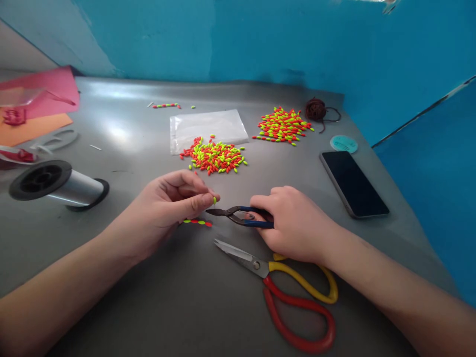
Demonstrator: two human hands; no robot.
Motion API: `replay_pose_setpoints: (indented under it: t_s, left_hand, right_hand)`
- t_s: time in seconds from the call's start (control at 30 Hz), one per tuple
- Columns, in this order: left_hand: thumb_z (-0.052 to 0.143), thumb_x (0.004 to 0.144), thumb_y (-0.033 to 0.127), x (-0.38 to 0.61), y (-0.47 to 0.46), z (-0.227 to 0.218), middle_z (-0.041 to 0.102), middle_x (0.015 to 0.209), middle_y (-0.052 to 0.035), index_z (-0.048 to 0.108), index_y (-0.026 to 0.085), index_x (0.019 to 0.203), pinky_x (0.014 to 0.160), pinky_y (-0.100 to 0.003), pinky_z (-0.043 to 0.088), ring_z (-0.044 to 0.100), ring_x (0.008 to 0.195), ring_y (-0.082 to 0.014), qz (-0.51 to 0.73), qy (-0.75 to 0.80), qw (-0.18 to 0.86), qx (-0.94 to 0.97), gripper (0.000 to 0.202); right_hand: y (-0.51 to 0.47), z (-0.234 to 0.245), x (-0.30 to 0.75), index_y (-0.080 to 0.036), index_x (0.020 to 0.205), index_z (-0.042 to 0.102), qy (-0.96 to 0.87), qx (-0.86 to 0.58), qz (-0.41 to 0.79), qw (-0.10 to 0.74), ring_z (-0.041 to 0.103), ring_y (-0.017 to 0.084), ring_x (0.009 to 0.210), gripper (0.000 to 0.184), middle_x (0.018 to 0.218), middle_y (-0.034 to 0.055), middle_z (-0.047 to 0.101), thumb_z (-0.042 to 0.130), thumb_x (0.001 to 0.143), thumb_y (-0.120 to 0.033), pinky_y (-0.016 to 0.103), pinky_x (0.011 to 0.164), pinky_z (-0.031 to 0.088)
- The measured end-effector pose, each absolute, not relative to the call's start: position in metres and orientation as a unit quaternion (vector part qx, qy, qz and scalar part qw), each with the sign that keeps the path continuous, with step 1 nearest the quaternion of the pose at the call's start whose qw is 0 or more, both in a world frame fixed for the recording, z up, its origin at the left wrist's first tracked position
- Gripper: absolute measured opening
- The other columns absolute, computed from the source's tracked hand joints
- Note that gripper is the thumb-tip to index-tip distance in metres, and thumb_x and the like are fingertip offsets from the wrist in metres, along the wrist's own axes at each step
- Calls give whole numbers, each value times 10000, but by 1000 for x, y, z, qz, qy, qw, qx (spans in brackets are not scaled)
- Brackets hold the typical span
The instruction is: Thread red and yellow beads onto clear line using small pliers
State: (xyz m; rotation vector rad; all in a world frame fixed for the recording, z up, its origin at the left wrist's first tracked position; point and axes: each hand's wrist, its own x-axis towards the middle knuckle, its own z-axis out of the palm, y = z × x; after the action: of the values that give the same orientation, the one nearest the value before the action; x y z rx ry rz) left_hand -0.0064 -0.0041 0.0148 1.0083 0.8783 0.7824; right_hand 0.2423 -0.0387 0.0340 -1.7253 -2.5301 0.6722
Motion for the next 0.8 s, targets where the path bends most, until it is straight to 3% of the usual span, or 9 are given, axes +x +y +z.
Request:
replay_pose_setpoints:
  t_s: [0.8]
  left_hand:
    - [891, 836, 301, -4, -3, 17, 761, 891, 6, 677, 191, 885, 656, -173, 539, 674, 779, -97, 350, 413, 653, 530, 245]
  right_hand:
    - [-39, 34, 242, -261, 821, 665, -798, -567, 205, -10, 496, 223, 702, 298, 708, 28, 566, 500, 1008, -423, 332, 638, 278]
